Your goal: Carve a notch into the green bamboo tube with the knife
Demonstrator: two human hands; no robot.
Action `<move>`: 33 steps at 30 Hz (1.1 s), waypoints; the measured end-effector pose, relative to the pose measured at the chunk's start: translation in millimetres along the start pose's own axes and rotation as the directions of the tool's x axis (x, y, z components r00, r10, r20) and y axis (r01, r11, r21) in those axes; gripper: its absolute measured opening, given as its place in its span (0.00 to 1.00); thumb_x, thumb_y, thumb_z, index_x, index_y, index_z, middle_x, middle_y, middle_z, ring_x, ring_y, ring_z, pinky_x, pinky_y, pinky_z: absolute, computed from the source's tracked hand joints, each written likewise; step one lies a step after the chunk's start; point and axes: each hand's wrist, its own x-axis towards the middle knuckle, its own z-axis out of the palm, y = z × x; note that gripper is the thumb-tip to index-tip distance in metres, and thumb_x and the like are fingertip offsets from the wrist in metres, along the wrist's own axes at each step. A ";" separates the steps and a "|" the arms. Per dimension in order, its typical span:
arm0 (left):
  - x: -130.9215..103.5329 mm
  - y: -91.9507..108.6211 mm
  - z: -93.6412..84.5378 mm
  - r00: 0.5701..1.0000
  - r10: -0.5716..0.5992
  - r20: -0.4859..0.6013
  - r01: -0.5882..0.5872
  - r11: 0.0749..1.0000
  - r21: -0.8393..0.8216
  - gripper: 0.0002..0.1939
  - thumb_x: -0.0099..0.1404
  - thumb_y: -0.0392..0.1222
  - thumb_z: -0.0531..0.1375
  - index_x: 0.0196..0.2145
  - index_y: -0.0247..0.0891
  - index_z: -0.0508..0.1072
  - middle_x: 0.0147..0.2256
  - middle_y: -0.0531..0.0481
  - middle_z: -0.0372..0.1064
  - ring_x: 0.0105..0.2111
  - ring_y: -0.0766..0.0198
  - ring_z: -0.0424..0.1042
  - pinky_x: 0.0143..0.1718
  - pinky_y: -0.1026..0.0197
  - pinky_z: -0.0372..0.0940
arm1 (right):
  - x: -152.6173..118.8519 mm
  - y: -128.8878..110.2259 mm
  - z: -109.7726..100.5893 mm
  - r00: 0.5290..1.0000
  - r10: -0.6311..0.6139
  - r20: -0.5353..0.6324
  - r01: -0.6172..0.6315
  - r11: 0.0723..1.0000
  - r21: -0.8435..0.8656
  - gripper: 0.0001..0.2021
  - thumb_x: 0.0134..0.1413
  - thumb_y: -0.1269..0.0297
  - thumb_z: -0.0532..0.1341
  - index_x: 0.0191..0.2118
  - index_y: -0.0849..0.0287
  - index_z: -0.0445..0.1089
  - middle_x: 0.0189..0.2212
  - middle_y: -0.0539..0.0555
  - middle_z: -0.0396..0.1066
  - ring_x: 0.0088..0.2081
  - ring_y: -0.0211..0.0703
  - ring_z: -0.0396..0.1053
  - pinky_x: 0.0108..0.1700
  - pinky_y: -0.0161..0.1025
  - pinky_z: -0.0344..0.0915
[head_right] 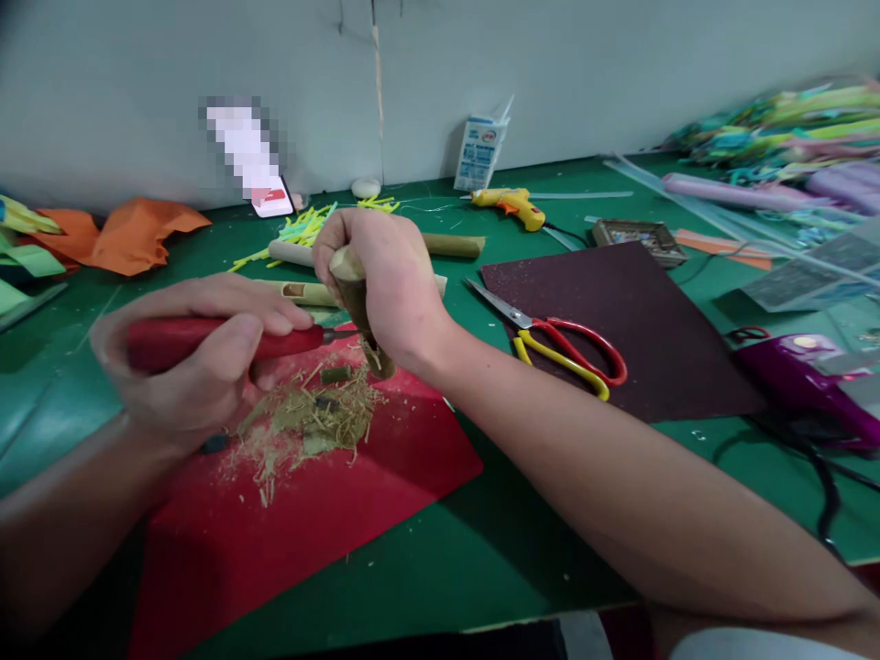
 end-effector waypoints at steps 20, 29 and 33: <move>12.1 -3.5 5.7 0.992 -0.125 -0.020 0.125 0.992 0.021 0.08 0.61 0.35 0.62 0.24 0.38 0.74 0.24 0.54 0.74 0.12 0.75 0.61 0.11 0.67 0.56 | 2.1 -0.5 1.5 1.000 -0.005 -0.019 0.005 1.000 0.005 0.13 0.49 0.65 0.50 0.16 0.54 0.61 0.16 0.51 0.58 0.21 0.41 0.58 0.26 0.39 0.55; 17.2 -11.9 8.7 0.962 -0.256 -0.097 0.251 0.966 -0.066 0.10 0.61 0.39 0.62 0.23 0.38 0.71 0.26 0.53 0.75 0.09 0.75 0.60 0.06 0.69 0.53 | 3.8 1.1 2.1 1.000 -0.005 -0.011 0.005 1.000 0.018 0.13 0.47 0.64 0.52 0.15 0.54 0.60 0.16 0.51 0.57 0.21 0.41 0.57 0.24 0.39 0.53; 17.7 -19.6 10.9 0.951 -0.290 -0.108 0.273 0.951 -0.143 0.08 0.61 0.41 0.63 0.24 0.39 0.72 0.26 0.54 0.75 0.10 0.74 0.62 0.06 0.69 0.54 | 5.5 0.4 1.1 0.999 0.032 -0.027 -0.031 0.999 0.020 0.14 0.49 0.64 0.51 0.15 0.54 0.60 0.15 0.52 0.57 0.20 0.41 0.57 0.24 0.39 0.54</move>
